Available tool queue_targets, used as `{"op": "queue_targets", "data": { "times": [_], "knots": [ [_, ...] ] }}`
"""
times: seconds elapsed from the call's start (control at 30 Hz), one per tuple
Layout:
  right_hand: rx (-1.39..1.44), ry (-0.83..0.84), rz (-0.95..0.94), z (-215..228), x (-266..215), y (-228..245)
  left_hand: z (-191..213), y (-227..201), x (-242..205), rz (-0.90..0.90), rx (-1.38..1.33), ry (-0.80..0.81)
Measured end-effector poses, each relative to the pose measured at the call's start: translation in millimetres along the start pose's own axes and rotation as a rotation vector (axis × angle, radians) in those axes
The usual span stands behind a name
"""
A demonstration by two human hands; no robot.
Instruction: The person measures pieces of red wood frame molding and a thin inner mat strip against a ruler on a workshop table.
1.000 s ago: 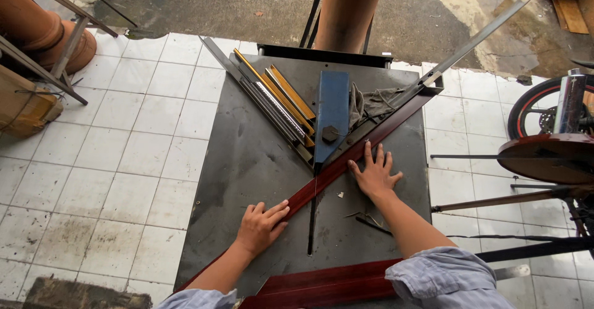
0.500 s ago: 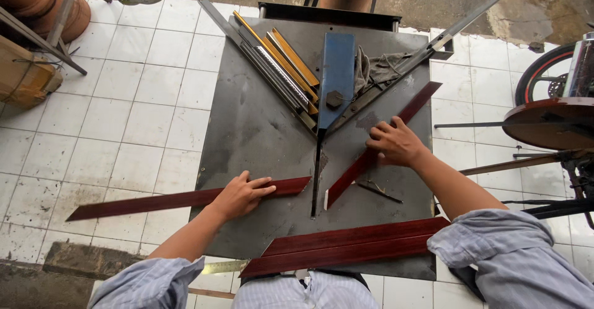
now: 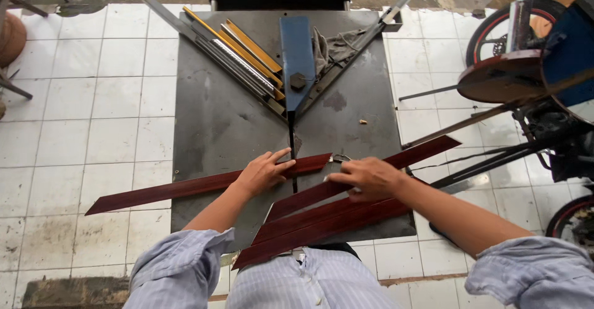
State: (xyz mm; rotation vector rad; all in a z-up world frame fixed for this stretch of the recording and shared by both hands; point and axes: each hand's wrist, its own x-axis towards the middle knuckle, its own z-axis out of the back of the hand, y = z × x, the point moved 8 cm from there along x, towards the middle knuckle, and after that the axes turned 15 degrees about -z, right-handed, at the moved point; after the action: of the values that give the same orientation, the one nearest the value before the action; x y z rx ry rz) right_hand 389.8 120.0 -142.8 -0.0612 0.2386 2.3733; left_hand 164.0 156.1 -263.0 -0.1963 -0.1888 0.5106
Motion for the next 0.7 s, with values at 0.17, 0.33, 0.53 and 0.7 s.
{"op": "queue_targets", "data": {
  "times": [0.17, 0.33, 0.53, 0.7],
  "knots": [
    [0.123, -0.036, 0.023, -18, -23, 74, 63, -24, -13, 0.073, -0.105, -0.152],
    [0.153, -0.125, -0.046, -46, -39, 99, 102, -75, -70, 0.309, -0.111, -0.294],
    [0.206, -0.151, -0.096, -44, -51, 103, 91, -141, -151, 0.423, -0.194, -0.327],
    [0.176, -0.216, -0.262, -52, -52, 63, 47, -129, -264, 1.071, -0.189, -0.385]
  ]
}}
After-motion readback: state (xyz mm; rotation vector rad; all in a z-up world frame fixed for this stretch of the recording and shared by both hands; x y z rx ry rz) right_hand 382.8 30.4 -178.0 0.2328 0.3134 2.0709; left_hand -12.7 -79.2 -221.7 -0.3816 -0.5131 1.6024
